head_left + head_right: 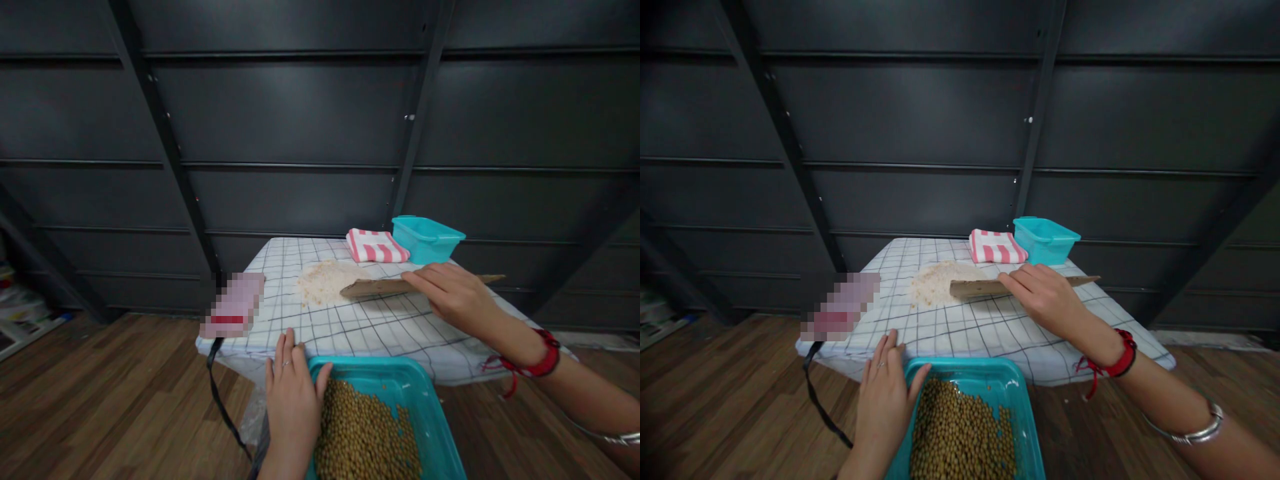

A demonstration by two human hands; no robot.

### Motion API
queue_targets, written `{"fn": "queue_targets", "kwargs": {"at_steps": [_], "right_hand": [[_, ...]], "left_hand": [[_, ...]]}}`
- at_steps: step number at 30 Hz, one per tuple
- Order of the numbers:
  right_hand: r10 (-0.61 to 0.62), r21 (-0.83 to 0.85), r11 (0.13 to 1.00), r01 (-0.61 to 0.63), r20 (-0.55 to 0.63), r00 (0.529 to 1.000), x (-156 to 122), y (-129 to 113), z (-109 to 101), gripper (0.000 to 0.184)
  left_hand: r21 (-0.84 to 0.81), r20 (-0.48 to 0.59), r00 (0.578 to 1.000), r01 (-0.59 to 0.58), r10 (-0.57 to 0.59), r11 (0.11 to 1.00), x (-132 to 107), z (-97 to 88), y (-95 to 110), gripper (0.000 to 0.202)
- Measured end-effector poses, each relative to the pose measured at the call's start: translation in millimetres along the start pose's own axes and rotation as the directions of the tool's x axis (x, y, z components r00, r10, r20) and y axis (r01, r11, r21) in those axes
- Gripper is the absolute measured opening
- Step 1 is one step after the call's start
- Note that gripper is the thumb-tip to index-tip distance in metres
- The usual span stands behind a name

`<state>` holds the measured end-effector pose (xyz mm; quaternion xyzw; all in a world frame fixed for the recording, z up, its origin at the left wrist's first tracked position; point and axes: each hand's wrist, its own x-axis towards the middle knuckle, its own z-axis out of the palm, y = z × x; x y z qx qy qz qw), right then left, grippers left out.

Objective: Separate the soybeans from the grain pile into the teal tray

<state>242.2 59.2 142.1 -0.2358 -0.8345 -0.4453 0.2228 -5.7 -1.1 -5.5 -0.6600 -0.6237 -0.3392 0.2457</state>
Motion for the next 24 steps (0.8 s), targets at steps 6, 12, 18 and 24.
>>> {"fn": "queue_targets", "kwargs": {"at_steps": [6,12,18,24], "right_hand": [[-0.017,0.006,1.000,0.017,0.001,1.000,2,-1,-3,0.031],[-0.031,-0.017,0.999,0.031,0.003,1.000,3,0,3,0.030],[-0.018,0.029,0.999,0.017,0.026,0.999,2,-3,-4,0.032],[-0.031,0.065,0.997,0.029,0.035,0.999,-1,-4,-16,0.034]], "left_hand": [[0.009,0.000,1.000,0.001,-0.001,1.000,1,0.0,1,0.045],[0.026,0.007,1.000,-0.017,0.017,1.000,1,-0.6,0,0.045],[-0.005,0.006,1.000,0.001,-0.001,1.000,1,0.6,-1,0.045],[-0.010,0.004,1.000,0.005,-0.005,1.000,0,0.9,-1,0.045]]}}
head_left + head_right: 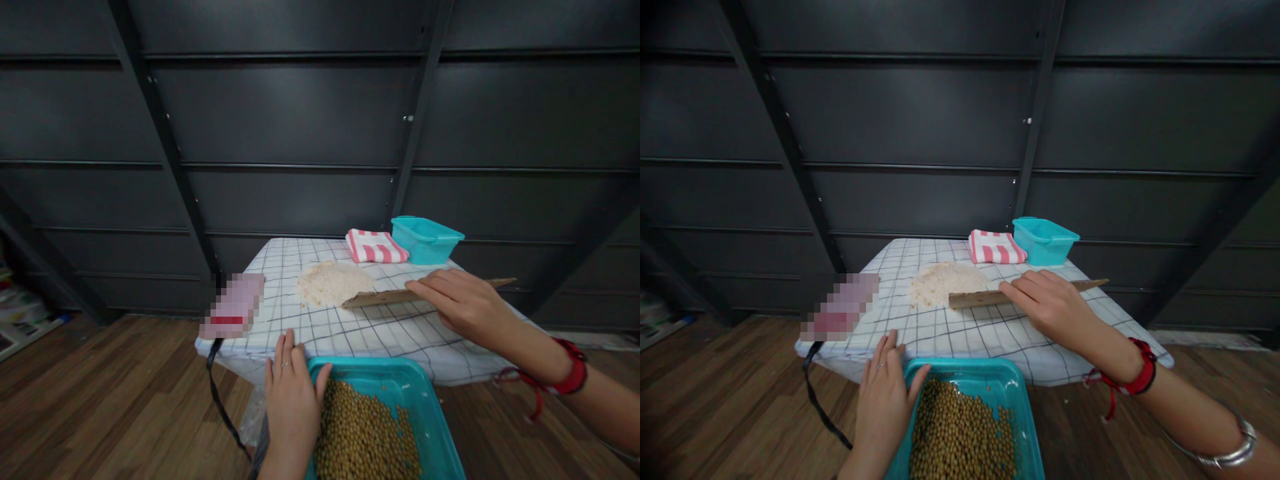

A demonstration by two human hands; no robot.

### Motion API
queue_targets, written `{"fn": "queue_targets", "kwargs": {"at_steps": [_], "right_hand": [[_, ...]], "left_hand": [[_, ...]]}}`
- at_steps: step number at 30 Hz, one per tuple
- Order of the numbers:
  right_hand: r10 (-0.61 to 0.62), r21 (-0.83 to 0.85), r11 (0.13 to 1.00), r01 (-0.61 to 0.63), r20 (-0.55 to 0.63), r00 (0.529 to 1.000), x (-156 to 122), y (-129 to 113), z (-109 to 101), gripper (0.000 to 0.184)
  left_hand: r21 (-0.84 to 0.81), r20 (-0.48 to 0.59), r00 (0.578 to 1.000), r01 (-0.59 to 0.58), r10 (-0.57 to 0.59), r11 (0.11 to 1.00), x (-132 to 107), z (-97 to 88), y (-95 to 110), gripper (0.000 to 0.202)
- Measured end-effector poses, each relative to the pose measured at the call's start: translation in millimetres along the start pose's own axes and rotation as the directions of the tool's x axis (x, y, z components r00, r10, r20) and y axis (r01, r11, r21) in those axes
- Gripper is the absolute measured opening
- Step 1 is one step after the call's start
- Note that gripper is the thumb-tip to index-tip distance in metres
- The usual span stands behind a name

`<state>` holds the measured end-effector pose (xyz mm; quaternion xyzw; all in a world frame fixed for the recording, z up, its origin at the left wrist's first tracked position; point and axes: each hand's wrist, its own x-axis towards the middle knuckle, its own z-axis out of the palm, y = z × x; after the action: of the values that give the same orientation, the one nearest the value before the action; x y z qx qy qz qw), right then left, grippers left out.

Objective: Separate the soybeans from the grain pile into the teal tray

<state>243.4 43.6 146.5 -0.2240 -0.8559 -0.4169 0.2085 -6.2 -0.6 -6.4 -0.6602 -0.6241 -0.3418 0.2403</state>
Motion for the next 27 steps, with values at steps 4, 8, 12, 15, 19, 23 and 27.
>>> {"fn": "queue_targets", "kwargs": {"at_steps": [4,8,12,15,19,23,27], "right_hand": [[0.002,-0.009,1.000,-0.003,-0.013,1.000,-1,0,-4,0.035],[0.002,-0.024,1.000,-0.002,-0.005,1.000,-1,0,-4,0.035],[-0.009,-0.032,0.999,0.009,0.012,1.000,2,-1,-3,0.035],[-0.024,-0.014,1.000,0.024,0.002,1.000,4,-4,-6,0.032],[-0.039,0.000,0.999,0.039,0.000,0.999,5,-8,-15,0.028],[-0.051,-0.001,0.999,0.051,-0.016,0.999,2,-11,-22,0.026],[-0.054,0.016,0.998,0.055,-0.019,0.998,-3,-13,-28,0.030]], "left_hand": [[-0.020,-0.007,1.000,0.005,-0.006,1.000,-1,1.2,0,0.045],[-0.020,-0.012,1.000,0.006,-0.006,1.000,0,1.5,0,0.045],[-0.014,0.003,1.000,0.010,-0.010,1.000,0,0.7,1,0.045],[-0.012,-0.003,1.000,0.010,-0.010,1.000,0,0.0,0,0.045],[-0.015,0.005,1.000,-0.002,0.002,1.000,1,-1.0,-1,0.044],[-0.023,0.007,1.000,0.002,-0.002,1.000,1,-1.7,-1,0.044],[-0.021,-0.002,1.000,-0.004,0.004,1.000,1,-1.8,0,0.044]]}}
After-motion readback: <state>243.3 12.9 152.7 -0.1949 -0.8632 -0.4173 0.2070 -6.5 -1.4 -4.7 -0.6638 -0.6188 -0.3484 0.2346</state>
